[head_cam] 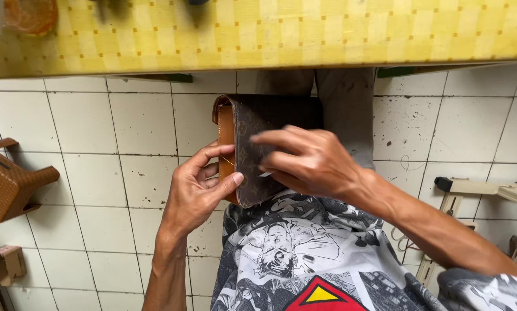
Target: The person hand-stitches a brown leather wallet using a needle and yellow thread. They repeatedly pass the needle through pre-punched holes along the edge, pulling the thread tight to form a continuous seam.
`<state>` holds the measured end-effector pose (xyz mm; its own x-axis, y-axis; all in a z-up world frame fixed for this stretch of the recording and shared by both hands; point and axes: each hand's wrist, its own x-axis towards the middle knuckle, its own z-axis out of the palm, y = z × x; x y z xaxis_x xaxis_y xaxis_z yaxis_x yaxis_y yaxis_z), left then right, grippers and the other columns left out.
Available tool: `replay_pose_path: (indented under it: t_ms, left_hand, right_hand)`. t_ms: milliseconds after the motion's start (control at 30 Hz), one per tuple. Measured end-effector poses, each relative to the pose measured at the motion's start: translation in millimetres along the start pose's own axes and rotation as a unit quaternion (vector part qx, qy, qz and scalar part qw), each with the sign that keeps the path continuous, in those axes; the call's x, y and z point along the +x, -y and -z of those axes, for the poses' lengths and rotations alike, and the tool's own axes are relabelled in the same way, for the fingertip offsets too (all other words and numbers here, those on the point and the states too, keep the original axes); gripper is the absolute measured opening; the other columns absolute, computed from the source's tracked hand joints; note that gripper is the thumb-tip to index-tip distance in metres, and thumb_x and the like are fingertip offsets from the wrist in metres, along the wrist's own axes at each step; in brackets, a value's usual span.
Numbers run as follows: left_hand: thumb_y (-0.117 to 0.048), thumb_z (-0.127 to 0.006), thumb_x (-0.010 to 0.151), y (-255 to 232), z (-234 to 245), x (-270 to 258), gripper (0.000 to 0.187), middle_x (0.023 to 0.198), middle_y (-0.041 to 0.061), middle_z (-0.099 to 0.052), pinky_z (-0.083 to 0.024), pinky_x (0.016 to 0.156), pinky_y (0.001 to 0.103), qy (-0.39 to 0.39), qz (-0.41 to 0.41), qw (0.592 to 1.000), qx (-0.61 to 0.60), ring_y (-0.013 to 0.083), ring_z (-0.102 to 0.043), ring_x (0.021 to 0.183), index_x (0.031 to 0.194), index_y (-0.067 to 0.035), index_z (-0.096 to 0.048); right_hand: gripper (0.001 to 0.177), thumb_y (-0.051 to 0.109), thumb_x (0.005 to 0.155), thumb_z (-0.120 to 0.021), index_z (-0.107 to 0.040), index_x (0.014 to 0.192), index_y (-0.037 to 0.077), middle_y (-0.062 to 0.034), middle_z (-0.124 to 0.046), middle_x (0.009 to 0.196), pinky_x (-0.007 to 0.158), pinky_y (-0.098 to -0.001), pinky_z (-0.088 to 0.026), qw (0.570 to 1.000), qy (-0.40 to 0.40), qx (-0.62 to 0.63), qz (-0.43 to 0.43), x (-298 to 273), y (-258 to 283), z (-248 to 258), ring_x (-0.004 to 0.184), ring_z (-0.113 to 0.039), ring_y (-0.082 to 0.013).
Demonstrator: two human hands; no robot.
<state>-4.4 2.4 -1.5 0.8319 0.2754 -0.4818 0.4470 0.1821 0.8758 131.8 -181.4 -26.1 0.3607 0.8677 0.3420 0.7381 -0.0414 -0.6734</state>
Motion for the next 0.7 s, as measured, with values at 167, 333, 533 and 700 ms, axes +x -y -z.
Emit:
replay_pose_path:
  t_ms: [167,333,533,700]
  left_hand:
    - [0.001,-0.077,0.072,34,17,3,0.048,0.13,0.021,-0.058,-0.062,0.081,0.038,-0.017,0.015,0.999,-0.043,0.0285,-0.067,0.104,0.117,0.004,-0.062]
    - [-0.008,-0.074,0.076,27,16,2,0.042,0.137,0.017,-0.054,-0.055,0.094,0.03,-0.008,0.033,0.999,-0.001,0.0218,-0.062,0.114,0.117,-0.004,-0.064]
    - [-0.008,-0.073,0.077,25,15,2,0.041,0.136,0.017,-0.054,-0.053,0.096,0.03,-0.005,0.025,1.0,0.013,0.0213,-0.061,0.116,0.117,-0.006,-0.064]
    - [-0.009,-0.073,0.077,26,13,1,0.041,0.136,0.017,-0.053,-0.053,0.095,0.031,-0.01,0.035,0.999,-0.008,0.0221,-0.062,0.114,0.117,-0.004,-0.064]
  right_hand:
    - [0.027,0.027,0.088,-0.07,-0.064,0.108,0.01,-0.0108,-0.07,0.103,0.07,-0.0381,-0.056,0.967,0.095,-0.057,-0.23,-70,-23,24,0.087,-0.069,-0.0293]
    - [0.036,0.025,0.102,-0.045,-0.039,0.122,-0.005,-0.0257,-0.057,0.1,0.056,-0.0506,-0.057,0.85,0.153,-0.076,-0.499,-88,-29,63,0.062,-0.057,-0.0326]
    - [0.027,-0.007,0.092,-0.052,-0.052,0.119,-0.006,-0.0211,-0.057,0.107,0.089,-0.0431,-0.046,0.974,0.03,-0.029,-0.223,-60,1,44,0.1,-0.054,-0.0331]
    - [0.039,0.016,0.1,-0.053,-0.046,0.137,0.009,-0.0137,-0.064,0.106,0.074,-0.0392,-0.052,0.974,0.102,0.108,-0.171,-27,26,-1,0.085,-0.064,-0.0275]
